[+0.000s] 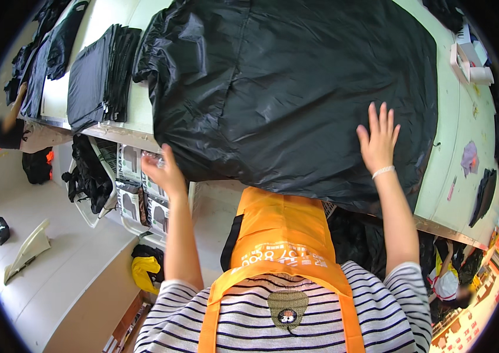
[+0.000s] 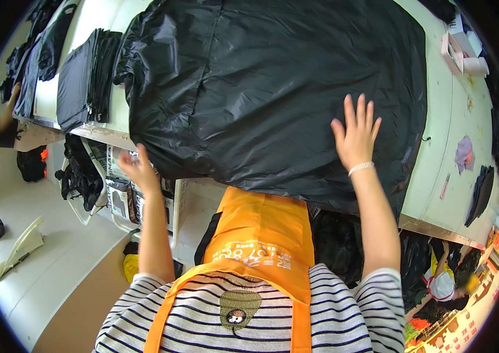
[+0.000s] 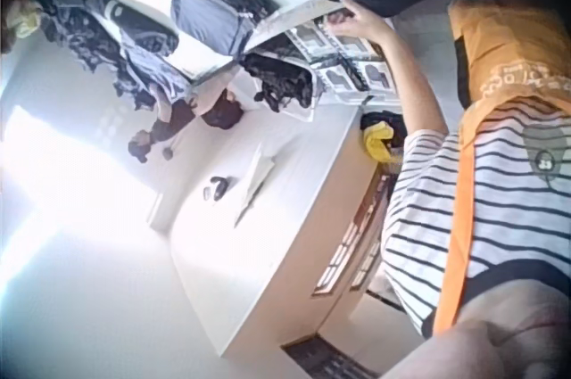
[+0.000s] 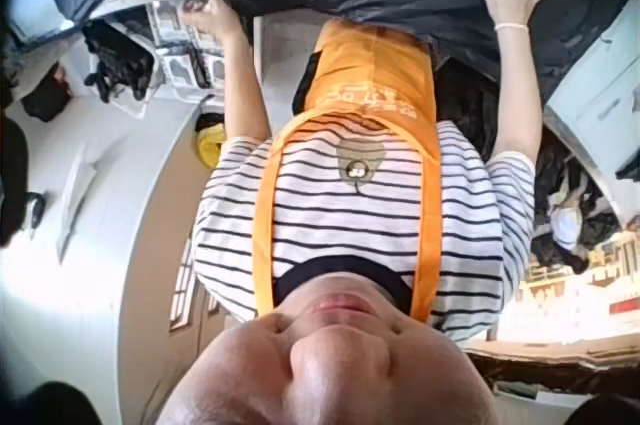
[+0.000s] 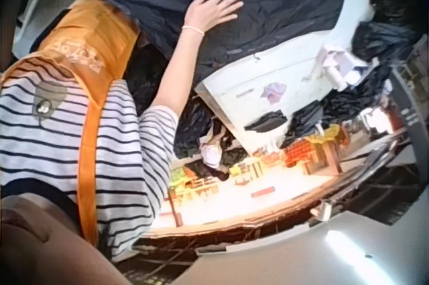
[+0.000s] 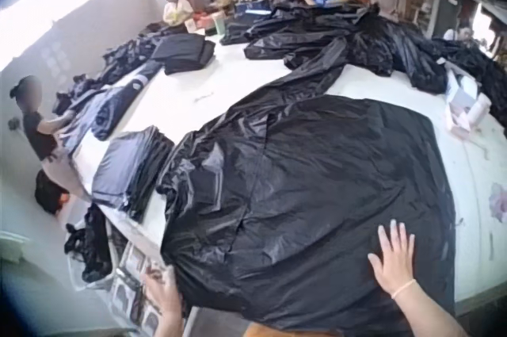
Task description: The person folds a black jacket on a table, aligning the sleeves and smoothing the fabric. They fold the jacket into a compact rectangle and place it into a plastic packaging sleeve, then set the packaged item aside.
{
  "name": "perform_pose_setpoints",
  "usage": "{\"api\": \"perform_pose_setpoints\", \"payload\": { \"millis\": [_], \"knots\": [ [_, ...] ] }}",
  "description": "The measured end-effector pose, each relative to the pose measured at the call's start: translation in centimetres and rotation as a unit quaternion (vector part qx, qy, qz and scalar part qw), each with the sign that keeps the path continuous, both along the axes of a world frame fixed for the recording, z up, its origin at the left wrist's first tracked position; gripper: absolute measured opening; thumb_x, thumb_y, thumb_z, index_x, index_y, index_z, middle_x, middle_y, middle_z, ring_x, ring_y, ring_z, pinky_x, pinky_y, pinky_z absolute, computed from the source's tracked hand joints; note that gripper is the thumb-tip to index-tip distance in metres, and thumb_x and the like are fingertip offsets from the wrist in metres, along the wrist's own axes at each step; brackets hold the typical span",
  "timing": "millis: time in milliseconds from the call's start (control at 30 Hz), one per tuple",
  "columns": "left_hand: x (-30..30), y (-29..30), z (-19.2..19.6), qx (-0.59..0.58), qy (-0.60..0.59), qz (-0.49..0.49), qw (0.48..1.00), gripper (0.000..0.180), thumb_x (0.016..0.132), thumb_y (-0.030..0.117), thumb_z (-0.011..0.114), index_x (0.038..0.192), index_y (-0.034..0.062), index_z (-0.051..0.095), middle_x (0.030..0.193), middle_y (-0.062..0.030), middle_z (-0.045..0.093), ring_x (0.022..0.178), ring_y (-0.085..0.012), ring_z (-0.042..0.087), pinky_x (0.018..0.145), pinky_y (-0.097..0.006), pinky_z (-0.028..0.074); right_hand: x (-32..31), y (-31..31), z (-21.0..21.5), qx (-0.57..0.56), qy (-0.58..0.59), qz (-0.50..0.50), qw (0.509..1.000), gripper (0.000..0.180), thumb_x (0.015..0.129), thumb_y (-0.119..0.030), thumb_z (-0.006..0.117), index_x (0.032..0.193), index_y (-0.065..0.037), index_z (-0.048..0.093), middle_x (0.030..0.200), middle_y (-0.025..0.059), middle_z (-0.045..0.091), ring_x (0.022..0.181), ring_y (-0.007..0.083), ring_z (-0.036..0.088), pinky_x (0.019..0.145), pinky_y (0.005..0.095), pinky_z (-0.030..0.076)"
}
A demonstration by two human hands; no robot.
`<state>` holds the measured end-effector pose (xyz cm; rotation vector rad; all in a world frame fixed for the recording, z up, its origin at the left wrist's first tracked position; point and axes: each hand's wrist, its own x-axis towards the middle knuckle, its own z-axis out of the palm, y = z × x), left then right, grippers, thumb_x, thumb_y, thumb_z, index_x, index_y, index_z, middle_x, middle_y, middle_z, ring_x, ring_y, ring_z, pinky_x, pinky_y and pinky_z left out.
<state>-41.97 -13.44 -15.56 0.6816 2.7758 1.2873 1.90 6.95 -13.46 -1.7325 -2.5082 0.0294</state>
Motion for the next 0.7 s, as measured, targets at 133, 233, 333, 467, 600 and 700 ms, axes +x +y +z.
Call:
{"api": "perform_pose_setpoints", "payload": {
  "millis": [133, 233, 333, 467, 600, 700],
  "knots": [
    [8.6, -5.4, -1.9, -0.014, -0.268, -0.027, 0.963, 0.062, 0.088, 0.036, 0.063, 0.122, -0.0084, 0.037, 0.112, -0.0189, 0.043, 0.105, -0.026, 0.042, 0.094, -0.038, 0.035, -1.6, -7.4, -2.5, -0.054, -0.011, -0.035, 0.998, 0.062, 0.09, -0.041, 0.051, 0.145, -0.022, 0.03, 0.153, 0.0111, 0.018, 0.14, 0.0374, 0.016, 0.108, 0.0602, 0.014],
    [8.5, -5.8, -6.7, 0.068, -0.368, 0.024, 0.927, 0.072, 0.092, 0.054, 0.046, 0.128, -0.0076, 0.036, 0.129, -0.0157, 0.043, 0.118, -0.0256, 0.041, 0.103, -0.034, 0.029, -2.6, -7.7, -2.4, -0.024, -0.003, -0.043, 0.999, 0.061, 0.091, -0.041, 0.05, 0.145, -0.023, 0.03, 0.153, 0.0093, 0.018, 0.14, 0.0362, 0.016, 0.108, 0.0601, 0.015],
    [5.0, -4.2, -6.2, 0.145, -0.542, 0.014, 0.828, 0.073, 0.094, 0.056, 0.04, 0.128, -0.0086, 0.042, 0.128, -0.0168, 0.049, 0.113, -0.0256, 0.049, 0.099, -0.035, 0.035, -2.5, -7.7, -2.6, -0.015, -0.008, -0.038, 0.999, 0.06, 0.091, -0.041, 0.05, 0.145, -0.024, 0.03, 0.153, 0.0077, 0.019, 0.14, 0.034, 0.017, 0.108, 0.0592, 0.016],
    [-2.1, -7.2, -3.7, -0.128, -0.346, 0.006, 0.93, 0.073, 0.092, 0.057, 0.041, 0.107, -0.0119, 0.06, 0.101, -0.0176, 0.064, 0.084, -0.025, 0.061, 0.079, -0.037, 0.047, -2.2, -7.8, -2.8, -0.022, -0.009, -0.057, 0.998, 0.06, 0.09, -0.042, 0.05, 0.144, -0.025, 0.03, 0.153, 0.0072, 0.02, 0.14, 0.0331, 0.017, 0.108, 0.0589, 0.016],
    [-4.0, -7.3, -1.7, 0.027, -0.405, 0.092, 0.909, 0.063, 0.091, 0.053, 0.049, 0.089, -0.0086, 0.061, 0.083, -0.0133, 0.061, 0.074, -0.0188, 0.058, 0.064, -0.032, 0.047, -2.5, -8.0, -2.8, -0.003, -0.018, -0.063, 0.998, 0.06, 0.091, -0.045, 0.049, 0.144, -0.025, 0.03, 0.153, 0.0067, 0.021, 0.14, 0.0332, 0.017, 0.108, 0.0584, 0.016],
    [-5.4, -8.9, -6.5, -0.126, -0.439, 0.122, 0.881, 0.062, 0.088, 0.057, 0.052, 0.101, -0.0035, 0.059, 0.092, -0.0112, 0.061, 0.08, -0.0181, 0.061, 0.068, -0.031, 0.051, -1.6, -7.5, -2.2, -0.042, 0.0, -0.052, 0.998, 0.059, 0.091, -0.042, 0.051, 0.143, -0.023, 0.033, 0.151, 0.0101, 0.024, 0.138, 0.0352, 0.021, 0.109, 0.056, 0.016]
  ]
}}
